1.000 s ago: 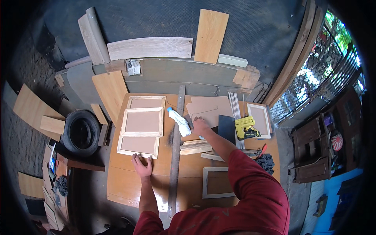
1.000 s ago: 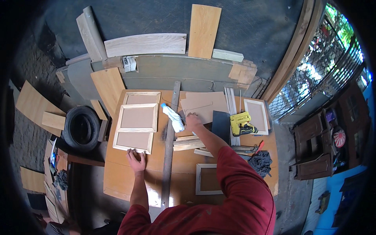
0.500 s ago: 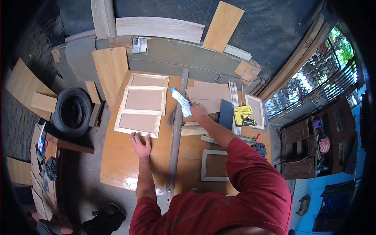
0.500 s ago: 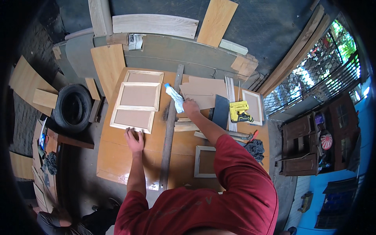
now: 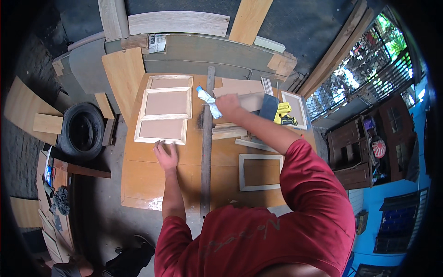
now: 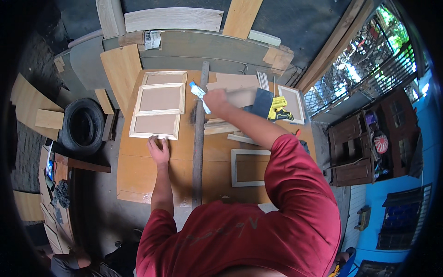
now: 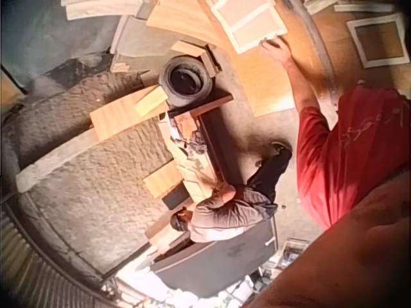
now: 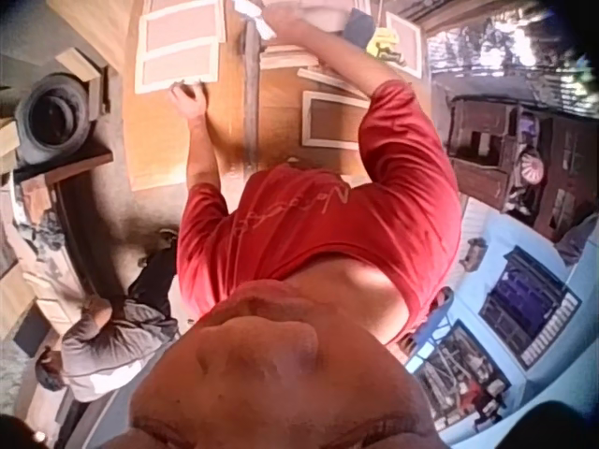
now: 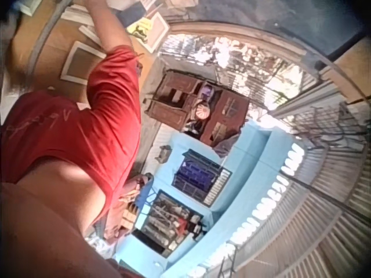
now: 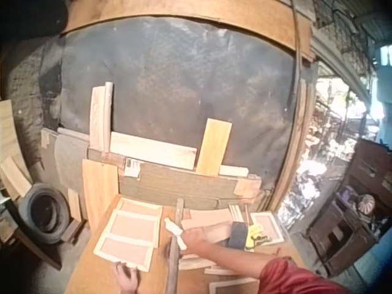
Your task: Assembling and gluing a wooden frame.
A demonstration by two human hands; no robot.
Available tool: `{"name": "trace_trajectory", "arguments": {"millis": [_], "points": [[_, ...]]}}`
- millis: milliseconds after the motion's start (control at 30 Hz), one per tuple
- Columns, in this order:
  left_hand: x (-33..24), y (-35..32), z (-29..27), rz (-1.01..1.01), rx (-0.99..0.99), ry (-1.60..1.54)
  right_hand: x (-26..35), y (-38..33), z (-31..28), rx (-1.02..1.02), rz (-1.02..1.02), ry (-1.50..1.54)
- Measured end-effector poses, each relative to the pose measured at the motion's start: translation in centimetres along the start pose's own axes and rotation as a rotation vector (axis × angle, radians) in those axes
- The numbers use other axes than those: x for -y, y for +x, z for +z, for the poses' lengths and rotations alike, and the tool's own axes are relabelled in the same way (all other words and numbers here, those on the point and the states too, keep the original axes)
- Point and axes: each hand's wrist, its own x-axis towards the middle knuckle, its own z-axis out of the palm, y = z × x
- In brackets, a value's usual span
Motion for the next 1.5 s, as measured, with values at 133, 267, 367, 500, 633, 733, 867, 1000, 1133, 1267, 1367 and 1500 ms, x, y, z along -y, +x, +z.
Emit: {"name": "trace_trajectory", "arguments": {"millis": [133, 267, 367, 500, 633, 733, 867, 1000, 1133, 1267, 1367, 1500], "points": [[-0.1, -1.1, -0.6, -0.011, -0.079, -0.105, -3.7, -1.0, -6.1, -0.141, 0.119, 0.009], [-1.9, -3.8, -0.8, -0.155, -0.224, -0.197, -9.4, -3.9, -9.0, -0.191, 0.251, 0.098], [-3.9, -7.9, -0.5, -0.240, -0.272, -0.350, -12.0, -8.2, -9.3, -0.265, 0.325, 0.293], [-10.2, -13.7, -1.2, -0.348, -0.295, -0.548, -13.8, -15.1, -8.5, -0.458, 0.506, 0.472], [-15.2, -17.6, -1.6, -0.399, -0.148, -0.505, -15.2, -22.1, -6.1, -0.727, 0.635, 0.693], [-17.3, -19.0, -0.9, -0.415, -0.040, -0.587, -16.2, -27.8, -4.1, -0.938, 0.670, 0.912], [-21.5, -18.0, -0.5, -0.404, 0.192, -0.637, -15.8, -34.2, 2.7, -0.997, 0.726, 1.701], [-29.4, -17.4, -1.3, -0.649, 0.433, -0.893, -11.6, -40.6, 10.0, -0.680, 0.818, 2.043], [-29.5, -21.0, 1.2, -0.641, 0.606, -0.749, -6.4, -45.1, 15.5, -0.451, 0.860, 2.346], [-25.6, -25.4, 3.8, -0.560, 0.620, -0.619, -2.7, -47.7, 17.6, -0.391, 1.035, 2.306], [-23.1, -27.3, 4.0, -0.554, 0.559, -0.515, -1.3, -49.1, 20.3, -0.299, 1.093, 2.064], [-23.1, -27.8, 2.3, -0.434, 0.570, -0.256, 0.8, -50.1, 27.0, -0.336, 0.925, 1.689]]}}
